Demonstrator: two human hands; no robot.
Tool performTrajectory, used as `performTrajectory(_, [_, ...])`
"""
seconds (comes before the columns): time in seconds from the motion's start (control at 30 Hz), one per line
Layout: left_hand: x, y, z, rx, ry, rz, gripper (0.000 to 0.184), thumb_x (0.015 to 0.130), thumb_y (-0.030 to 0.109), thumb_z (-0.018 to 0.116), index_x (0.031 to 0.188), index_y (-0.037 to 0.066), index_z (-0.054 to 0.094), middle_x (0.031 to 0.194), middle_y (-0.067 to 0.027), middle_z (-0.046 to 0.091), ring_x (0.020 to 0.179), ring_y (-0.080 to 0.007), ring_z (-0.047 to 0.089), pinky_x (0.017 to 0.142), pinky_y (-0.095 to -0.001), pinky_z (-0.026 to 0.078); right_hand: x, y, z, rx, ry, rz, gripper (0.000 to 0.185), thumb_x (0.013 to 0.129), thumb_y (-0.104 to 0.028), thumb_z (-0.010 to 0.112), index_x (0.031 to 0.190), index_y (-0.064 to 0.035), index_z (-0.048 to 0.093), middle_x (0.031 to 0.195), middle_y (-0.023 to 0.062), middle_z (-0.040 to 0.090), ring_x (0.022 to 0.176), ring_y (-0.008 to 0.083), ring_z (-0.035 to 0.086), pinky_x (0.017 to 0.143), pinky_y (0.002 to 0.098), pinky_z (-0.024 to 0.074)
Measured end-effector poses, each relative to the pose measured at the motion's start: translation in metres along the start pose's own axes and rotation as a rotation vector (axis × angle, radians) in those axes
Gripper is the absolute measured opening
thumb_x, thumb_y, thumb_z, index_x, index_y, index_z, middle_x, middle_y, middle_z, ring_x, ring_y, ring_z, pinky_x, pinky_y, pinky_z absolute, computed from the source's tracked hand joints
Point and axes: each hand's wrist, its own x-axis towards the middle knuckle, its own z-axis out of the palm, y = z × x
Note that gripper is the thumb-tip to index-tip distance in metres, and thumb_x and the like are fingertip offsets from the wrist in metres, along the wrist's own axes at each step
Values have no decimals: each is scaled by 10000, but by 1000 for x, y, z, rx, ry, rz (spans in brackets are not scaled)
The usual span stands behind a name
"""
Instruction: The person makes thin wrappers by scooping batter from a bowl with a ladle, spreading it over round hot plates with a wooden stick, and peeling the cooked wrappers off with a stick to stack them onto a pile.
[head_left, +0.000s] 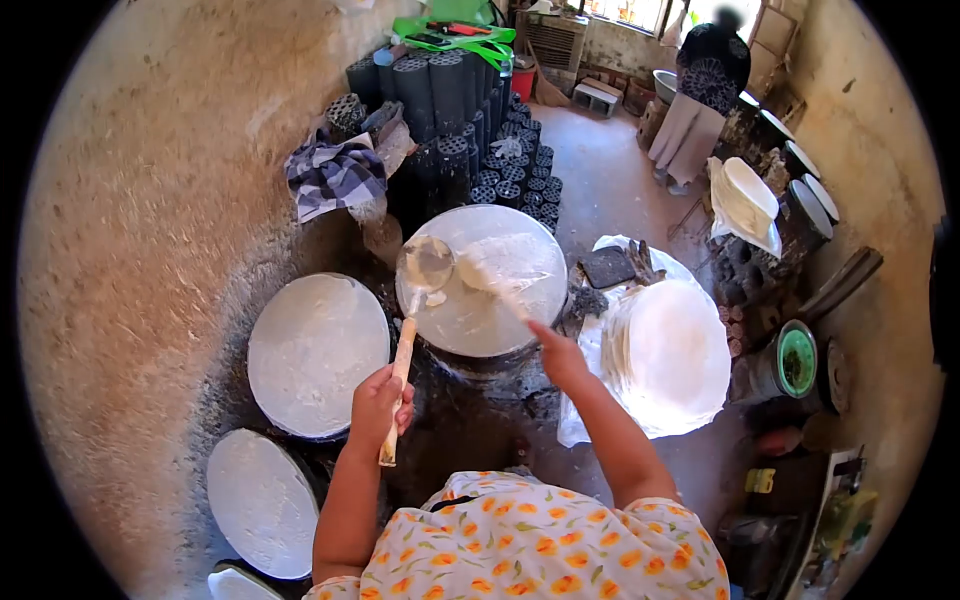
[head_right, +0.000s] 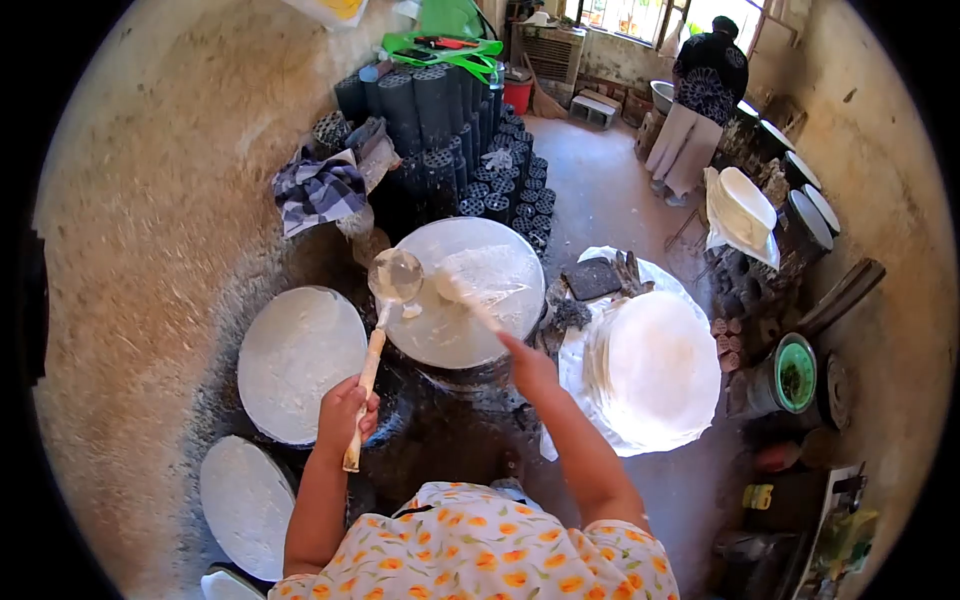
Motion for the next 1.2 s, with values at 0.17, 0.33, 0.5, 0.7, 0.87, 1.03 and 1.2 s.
performTrajectory(0.17, [-3, -4, -16, 59, 37, 5, 204, 920, 122, 425, 1045, -8, 521, 687, -36, 498, 442, -76, 440, 363, -226, 397, -51, 22, 23, 223, 177, 90, 617, 799, 30, 474, 1315, -308, 473, 961, 262, 616, 896, 426, 607, 756, 443, 488])
performTrajectory(0.33, [4, -13, -16, 49, 78, 26, 173, 917, 124, 428, 980, -3, 528, 679, -34, 499, 440, -76, 445, 361, -228, 397, -20, -21, 54, 232, 41, -85, 614, 798, 22, 472, 1321, -298, 467, 922, 261, 620, 861, 421, 615, 746, 454, 482])
performTrajectory(0.5, [-6, -8, -26, 131, 108, 24, 162, 916, 127, 426, 899, 2, 528, 662, -35, 500, 425, -89, 448, 362, -240, 394, 34, 12, 19, 55, 87, 85, 571, 799, 14, 445, 1307, -242, 494, 946, 268, 622, 863, 414, 620, 772, 447, 483])
performTrajectory(0.7, [13, -11, -36, 246, 155, 8, 157, 913, 116, 414, 897, 10, 527, 638, -38, 498, 416, -97, 450, 355, -246, 384, 11, -30, -2, 66, -215, 62, 623, 786, 37, 429, 1333, -257, 473, 1125, 261, 583, 1041, 360, 591, 864, 384, 462])
performTrajectory(0.87, [46, -14, -39, 363, 229, -33, 147, 902, 121, 427, 842, 20, 515, 616, -41, 498, 396, -109, 446, 335, -263, 378, -51, 0, -14, 57, -217, -38, 625, 791, 27, 454, 1334, -283, 464, 1034, 244, 608, 942, 387, 603, 809, 417, 475])
performTrajectory(1.03, [57, -25, -25, 465, 297, -52, 117, 900, 113, 434, 850, 35, 505, 614, -49, 505, 393, -120, 457, 325, -282, 378, -59, 39, 19, 350, 65, 64, 701, 752, 128, 411, 1362, -215, 458, 1208, 138, 604, 890, 191, 634, 730, 296, 495])
performTrajectory(1.2, [31, -21, 8, 383, 244, -197, 111, 889, 98, 426, 812, 32, 472, 654, -69, 511, 415, -132, 464, 328, -307, 385, -82, -12, 67, 643, -184, 64, 723, 759, 127, 399, 1378, -243, 448, 1061, 19, 615, 662, 63, 467, 546, 222, 411])
